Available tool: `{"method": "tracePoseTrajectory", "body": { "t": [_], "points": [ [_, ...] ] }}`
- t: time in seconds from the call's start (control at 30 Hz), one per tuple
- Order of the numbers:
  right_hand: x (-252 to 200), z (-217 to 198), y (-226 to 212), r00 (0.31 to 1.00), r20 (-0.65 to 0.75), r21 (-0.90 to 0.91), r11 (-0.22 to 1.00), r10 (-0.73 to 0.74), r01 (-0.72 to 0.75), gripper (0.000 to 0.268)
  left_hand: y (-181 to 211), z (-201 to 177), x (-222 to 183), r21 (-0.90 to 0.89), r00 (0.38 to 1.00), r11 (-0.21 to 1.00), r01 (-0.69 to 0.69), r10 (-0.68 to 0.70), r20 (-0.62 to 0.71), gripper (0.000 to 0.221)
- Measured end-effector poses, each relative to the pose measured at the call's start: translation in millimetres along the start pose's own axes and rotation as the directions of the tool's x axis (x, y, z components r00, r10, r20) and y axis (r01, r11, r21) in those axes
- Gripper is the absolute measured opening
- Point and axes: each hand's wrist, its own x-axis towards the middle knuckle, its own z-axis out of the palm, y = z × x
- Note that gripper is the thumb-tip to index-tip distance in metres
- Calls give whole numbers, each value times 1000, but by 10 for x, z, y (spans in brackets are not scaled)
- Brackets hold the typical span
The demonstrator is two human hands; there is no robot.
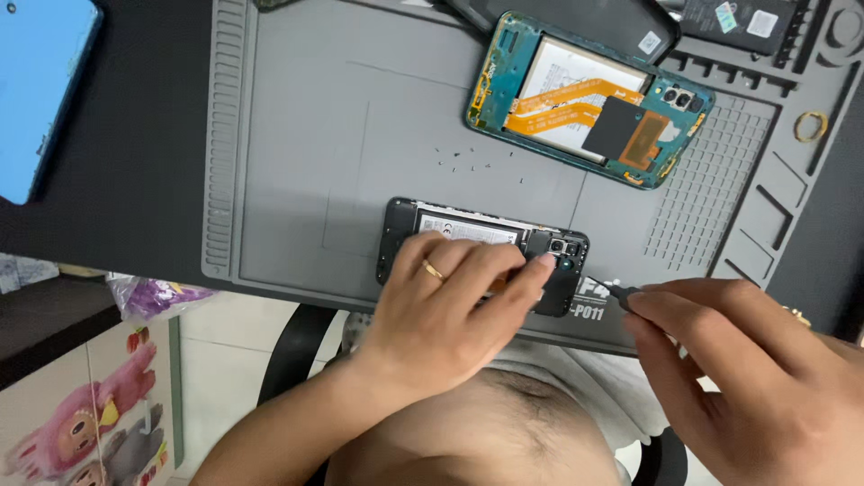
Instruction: The person uses a screwdriver to remove screws from the back of a disassembled smartphone placed on a grey work mat. They carefully unscrew fasteners around the device's perimeter and place the removed screws on the mat. Another disassembled phone and a blue phone are visible on the table.
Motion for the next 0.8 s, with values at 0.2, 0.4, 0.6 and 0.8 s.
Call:
{"method": "tracePoseTrajectory", "body": {
  "t": [0.2,0.4,0.6,0.8],
  "points": [
    [-23,52,11,999,41,-213,977,-10,18,3,-15,135,-45,25,999,999,-46,46,7,24],
    [-32,58,33,999,27,-213,977,-24,29,4,-38,153,-62,79,994,994,-77,83,-68,17],
    [-18,44,13,1000,21,-168,985,-22,25,3,-30,146,-70,79,995,994,-77,82,-54,15],
    [-45,59,28,999,20,-218,976,-25,29,4,-37,168,-78,75,992,994,-76,82,-90,15]
  ]
}}
